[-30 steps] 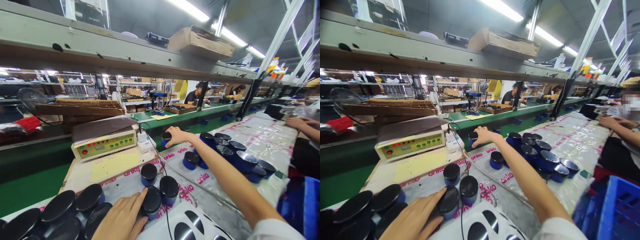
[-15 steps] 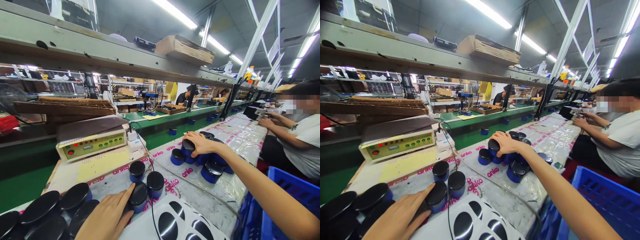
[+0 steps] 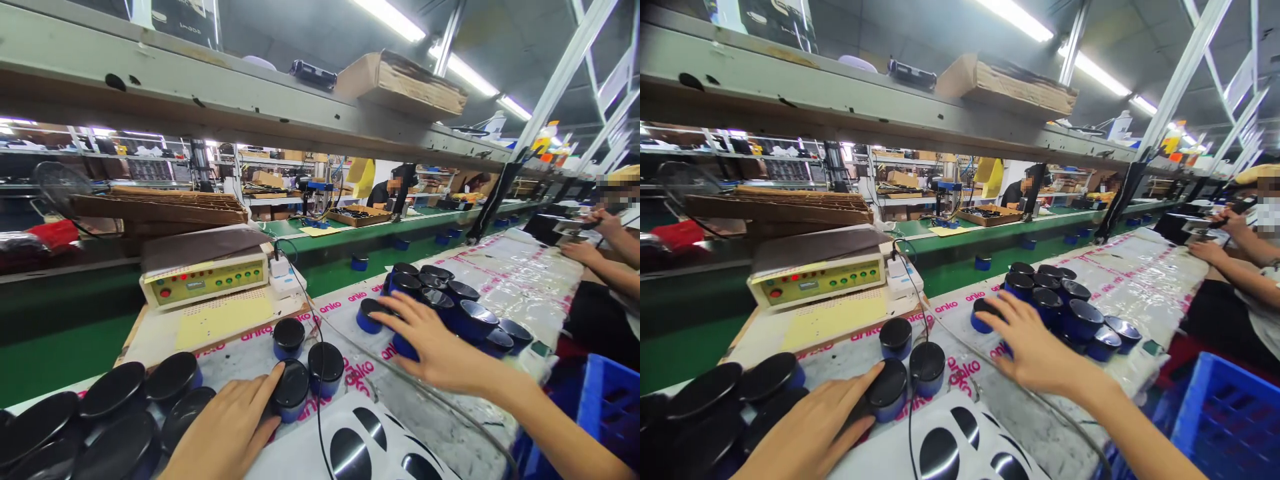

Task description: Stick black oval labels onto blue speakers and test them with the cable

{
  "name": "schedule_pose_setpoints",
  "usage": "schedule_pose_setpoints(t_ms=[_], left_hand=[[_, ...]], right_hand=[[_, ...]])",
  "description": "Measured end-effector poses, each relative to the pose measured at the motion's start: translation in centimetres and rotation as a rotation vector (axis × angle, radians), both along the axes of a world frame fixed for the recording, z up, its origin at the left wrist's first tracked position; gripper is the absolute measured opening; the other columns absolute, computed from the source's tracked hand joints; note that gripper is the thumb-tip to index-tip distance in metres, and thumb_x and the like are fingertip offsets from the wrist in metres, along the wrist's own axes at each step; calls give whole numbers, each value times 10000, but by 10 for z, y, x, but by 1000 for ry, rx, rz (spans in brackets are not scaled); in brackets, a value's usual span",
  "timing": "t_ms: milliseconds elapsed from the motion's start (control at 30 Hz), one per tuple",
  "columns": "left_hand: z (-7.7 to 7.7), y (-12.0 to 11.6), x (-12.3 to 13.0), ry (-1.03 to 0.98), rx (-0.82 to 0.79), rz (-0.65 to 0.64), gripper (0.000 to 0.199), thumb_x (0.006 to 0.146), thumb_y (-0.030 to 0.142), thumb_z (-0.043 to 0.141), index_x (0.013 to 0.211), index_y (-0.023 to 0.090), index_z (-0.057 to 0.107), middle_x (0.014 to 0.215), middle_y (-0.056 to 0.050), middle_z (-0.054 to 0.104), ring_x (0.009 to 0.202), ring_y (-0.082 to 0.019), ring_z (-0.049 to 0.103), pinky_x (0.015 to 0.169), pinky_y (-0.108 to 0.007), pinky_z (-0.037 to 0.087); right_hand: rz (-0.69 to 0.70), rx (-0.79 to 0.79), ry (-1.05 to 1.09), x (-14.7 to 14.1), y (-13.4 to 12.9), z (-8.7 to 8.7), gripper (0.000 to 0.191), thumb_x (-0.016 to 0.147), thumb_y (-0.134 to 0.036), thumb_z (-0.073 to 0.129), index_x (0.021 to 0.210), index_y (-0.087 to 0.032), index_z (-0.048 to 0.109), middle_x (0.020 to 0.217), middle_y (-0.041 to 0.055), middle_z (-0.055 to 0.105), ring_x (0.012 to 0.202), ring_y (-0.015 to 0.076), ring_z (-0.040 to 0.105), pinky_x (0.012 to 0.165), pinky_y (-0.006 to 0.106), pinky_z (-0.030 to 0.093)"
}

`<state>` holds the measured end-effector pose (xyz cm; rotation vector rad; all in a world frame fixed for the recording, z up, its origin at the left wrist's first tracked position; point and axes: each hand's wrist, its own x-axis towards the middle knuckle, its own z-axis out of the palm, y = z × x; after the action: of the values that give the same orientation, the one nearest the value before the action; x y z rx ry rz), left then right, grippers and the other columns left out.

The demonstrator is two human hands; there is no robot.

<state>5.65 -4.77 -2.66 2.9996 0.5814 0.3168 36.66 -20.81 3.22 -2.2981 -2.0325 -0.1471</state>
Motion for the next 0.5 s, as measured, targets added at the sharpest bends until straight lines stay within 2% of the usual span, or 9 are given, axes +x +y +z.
schedule_pose_setpoints(t_ms=[67,100,133,200,267,333,433,500], left_hand=[[2,-1,1,6,-9,2,533,872,221,533,1385,187,392,1193,-70,638,1011,-246,633,867,-378,540],[3,-1,1,14,-11,2,536,871,216,537,1385,181,390,1204,-75,631,1020,-249,629,875,-385,536],[5,-1,1,24,-12,2,538,871,211,541,1385,172,389,1207,-81,629,1022,-252,626,880,-392,533],[8,-3,1,46,-8,7,541,868,199,551,1383,164,390,1185,-88,638,1010,-258,628,875,-403,533],[9,-5,1,58,6,9,556,857,199,575,1380,163,391,1149,-93,653,989,-263,633,863,-407,535],[9,-8,1,49,31,6,585,846,210,602,1385,160,380,1166,-105,643,996,-270,629,871,-409,529],[11,-13,2,20,63,1,638,832,231,633,1397,153,347,1269,-127,577,1048,-277,603,902,-419,511],[21,-14,1,-6,56,-10,651,830,250,643,1398,161,337,1328,-126,526,1099,-274,572,926,-419,496]], right_hand=[[202,2,122,-35,14,4,539,834,-305,543,1353,-226,421,1400,112,411,1309,273,333,1057,459,326],[285,18,157,-51,21,4,481,863,-290,513,1331,-208,438,1362,106,449,1285,246,359,1058,419,333],[356,38,175,-66,29,4,438,882,-284,494,1309,-191,457,1326,103,478,1262,232,375,1057,395,333],[443,65,165,-88,43,1,403,891,-341,510,1258,-174,501,1243,106,525,1200,248,408,1040,413,340],[452,51,132,-98,53,-1,473,853,-482,557,1214,-176,539,1130,114,563,1088,282,464,970,470,388],[414,20,133,-101,56,-3,460,852,-524,538,1174,-196,561,1064,111,567,1019,289,492,901,486,431],[390,4,216,-97,55,-9,303,894,-300,467,1179,-218,530,1100,102,543,1052,253,506,911,428,456],[406,37,255,-90,54,-19,411,814,-155,447,1215,-241,479,1158,93,525,1108,232,504,938,387,459]])
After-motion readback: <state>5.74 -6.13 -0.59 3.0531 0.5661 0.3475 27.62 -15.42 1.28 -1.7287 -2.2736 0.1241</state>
